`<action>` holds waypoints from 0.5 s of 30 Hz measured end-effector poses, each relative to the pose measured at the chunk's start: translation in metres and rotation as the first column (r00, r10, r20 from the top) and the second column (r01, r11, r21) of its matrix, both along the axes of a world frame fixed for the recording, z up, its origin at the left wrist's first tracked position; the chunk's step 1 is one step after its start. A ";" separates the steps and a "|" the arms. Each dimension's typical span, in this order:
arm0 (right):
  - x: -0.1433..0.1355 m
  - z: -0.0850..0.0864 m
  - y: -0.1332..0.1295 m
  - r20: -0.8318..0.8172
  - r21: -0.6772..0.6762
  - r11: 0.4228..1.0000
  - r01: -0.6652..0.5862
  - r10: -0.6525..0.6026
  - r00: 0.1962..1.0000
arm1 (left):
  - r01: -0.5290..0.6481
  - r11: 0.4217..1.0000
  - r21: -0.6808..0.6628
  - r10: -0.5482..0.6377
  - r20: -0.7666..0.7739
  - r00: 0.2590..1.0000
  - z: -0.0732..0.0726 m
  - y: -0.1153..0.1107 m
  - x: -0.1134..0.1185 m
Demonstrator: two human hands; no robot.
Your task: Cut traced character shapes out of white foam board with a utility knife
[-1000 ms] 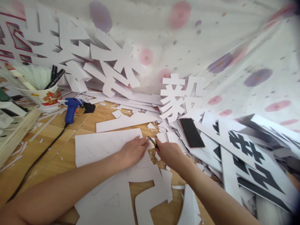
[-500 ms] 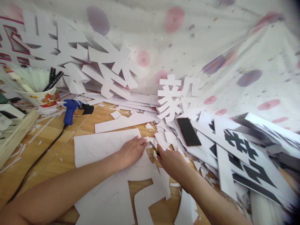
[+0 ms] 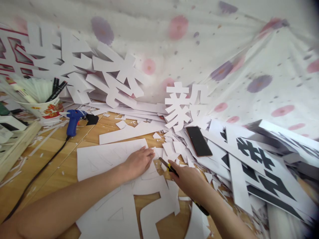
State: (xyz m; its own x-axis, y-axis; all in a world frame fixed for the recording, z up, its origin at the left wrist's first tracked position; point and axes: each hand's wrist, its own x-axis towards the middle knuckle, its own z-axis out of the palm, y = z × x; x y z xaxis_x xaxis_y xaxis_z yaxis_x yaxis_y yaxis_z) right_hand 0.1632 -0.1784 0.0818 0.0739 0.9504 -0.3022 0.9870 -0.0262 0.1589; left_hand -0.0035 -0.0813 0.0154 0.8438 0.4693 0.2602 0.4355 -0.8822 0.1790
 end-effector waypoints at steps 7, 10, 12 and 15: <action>-0.002 -0.002 0.027 -0.016 0.094 0.996 0.006 -0.005 1.000 | 0.020 0.999 0.029 -0.021 0.047 0.999 -0.005 0.003 -0.001; -0.004 -0.013 0.037 -0.012 0.095 0.995 -0.010 0.011 1.000 | 0.021 0.999 0.026 -0.022 0.061 0.998 -0.005 0.003 -0.001; -0.004 -0.016 0.040 -0.007 0.090 0.996 -0.017 0.018 1.000 | 0.023 1.000 0.020 -0.024 0.062 0.998 -0.005 0.003 -0.001; -0.005 -0.014 0.041 0.007 0.076 0.997 -0.020 0.019 1.000 | 0.021 1.000 0.011 -0.022 0.060 0.998 -0.005 0.003 0.000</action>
State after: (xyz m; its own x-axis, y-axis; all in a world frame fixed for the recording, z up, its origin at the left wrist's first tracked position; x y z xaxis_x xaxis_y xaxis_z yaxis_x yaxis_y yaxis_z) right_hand 0.1577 -0.1379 0.0678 0.0569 0.9718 -0.2288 0.9864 -0.0193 0.1633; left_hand -0.0039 -0.0780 0.0101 0.8365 0.4481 0.3153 0.4050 -0.8933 0.1949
